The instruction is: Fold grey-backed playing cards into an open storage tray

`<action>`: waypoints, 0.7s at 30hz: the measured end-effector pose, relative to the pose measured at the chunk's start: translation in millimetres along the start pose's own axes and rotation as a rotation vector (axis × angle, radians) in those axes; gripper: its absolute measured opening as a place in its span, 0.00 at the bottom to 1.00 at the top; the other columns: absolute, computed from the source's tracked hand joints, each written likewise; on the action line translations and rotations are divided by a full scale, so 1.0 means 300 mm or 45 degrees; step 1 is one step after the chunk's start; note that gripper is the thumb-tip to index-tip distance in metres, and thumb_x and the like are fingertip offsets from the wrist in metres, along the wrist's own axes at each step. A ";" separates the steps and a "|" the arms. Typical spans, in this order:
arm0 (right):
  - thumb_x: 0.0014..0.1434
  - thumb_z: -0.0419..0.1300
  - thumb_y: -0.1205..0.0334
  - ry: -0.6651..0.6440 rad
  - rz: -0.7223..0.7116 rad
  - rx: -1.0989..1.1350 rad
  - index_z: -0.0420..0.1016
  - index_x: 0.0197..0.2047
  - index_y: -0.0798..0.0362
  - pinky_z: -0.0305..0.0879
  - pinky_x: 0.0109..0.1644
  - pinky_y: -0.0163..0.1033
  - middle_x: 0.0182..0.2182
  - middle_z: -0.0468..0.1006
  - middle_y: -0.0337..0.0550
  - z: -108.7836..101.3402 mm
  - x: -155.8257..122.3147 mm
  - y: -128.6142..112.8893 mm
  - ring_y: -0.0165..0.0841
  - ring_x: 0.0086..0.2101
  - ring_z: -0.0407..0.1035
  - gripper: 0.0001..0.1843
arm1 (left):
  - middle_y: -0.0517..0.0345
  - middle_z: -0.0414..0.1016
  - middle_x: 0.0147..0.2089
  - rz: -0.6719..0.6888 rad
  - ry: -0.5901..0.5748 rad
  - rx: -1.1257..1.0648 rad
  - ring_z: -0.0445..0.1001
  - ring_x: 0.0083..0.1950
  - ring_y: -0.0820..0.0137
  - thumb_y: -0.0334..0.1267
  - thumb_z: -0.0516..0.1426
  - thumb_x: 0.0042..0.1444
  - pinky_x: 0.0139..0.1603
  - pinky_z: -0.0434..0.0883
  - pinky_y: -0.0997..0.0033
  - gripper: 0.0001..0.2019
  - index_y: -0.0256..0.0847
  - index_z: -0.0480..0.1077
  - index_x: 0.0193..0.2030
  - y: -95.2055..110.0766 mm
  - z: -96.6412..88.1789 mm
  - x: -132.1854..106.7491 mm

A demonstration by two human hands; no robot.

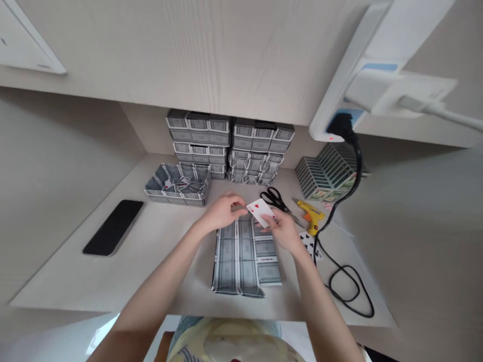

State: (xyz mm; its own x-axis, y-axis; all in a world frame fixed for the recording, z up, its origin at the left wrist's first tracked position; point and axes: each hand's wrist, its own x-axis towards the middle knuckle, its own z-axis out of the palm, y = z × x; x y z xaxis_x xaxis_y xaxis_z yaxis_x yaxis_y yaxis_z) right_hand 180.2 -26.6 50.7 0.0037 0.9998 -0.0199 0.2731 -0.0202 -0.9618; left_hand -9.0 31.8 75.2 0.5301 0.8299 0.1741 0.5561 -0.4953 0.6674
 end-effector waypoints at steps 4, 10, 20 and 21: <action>0.52 0.54 0.52 0.156 0.163 0.153 0.64 0.42 0.54 0.71 0.24 0.40 0.33 0.74 0.46 -0.051 -0.009 0.102 0.36 0.26 0.72 0.18 | 0.52 0.71 0.45 -0.008 -0.313 0.324 0.69 0.46 0.65 0.33 0.60 0.42 0.44 0.66 0.71 0.21 0.40 0.67 0.46 -0.068 0.088 0.066; 0.52 0.52 0.56 0.055 0.177 -0.047 0.65 0.39 0.52 0.66 0.17 0.35 0.27 0.72 0.40 -0.038 -0.012 0.170 0.32 0.21 0.69 0.12 | 0.52 0.76 0.37 0.071 -0.453 0.577 0.73 0.40 0.64 0.27 0.51 0.48 0.37 0.65 0.71 0.10 0.41 0.71 0.34 -0.068 0.111 0.064; 0.54 0.48 0.61 -0.050 -0.085 -0.285 0.67 0.32 0.53 0.60 0.19 0.30 0.21 0.67 0.35 0.016 0.037 0.155 0.26 0.17 0.62 0.08 | 0.54 0.75 0.32 -0.014 -0.369 0.616 0.73 0.36 0.67 0.29 0.50 0.50 0.34 0.63 0.72 0.08 0.40 0.70 0.28 -0.096 0.059 -0.031; 0.54 0.48 0.62 -0.056 -0.110 -0.295 0.67 0.32 0.53 0.60 0.20 0.30 0.21 0.67 0.36 0.015 0.038 0.159 0.26 0.17 0.62 0.08 | 0.54 0.75 0.32 -0.016 -0.367 0.619 0.72 0.36 0.67 0.29 0.50 0.50 0.34 0.63 0.72 0.08 0.40 0.70 0.28 -0.096 0.059 -0.032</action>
State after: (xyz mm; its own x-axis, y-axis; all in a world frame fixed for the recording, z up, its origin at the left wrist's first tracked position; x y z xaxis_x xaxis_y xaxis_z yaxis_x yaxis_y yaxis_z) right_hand 188.9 -16.2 3.3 -0.0700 0.9966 0.0430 0.4839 0.0717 -0.8722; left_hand -18.6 33.4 41.5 0.6373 0.7662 -0.0822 0.7581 -0.6042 0.2457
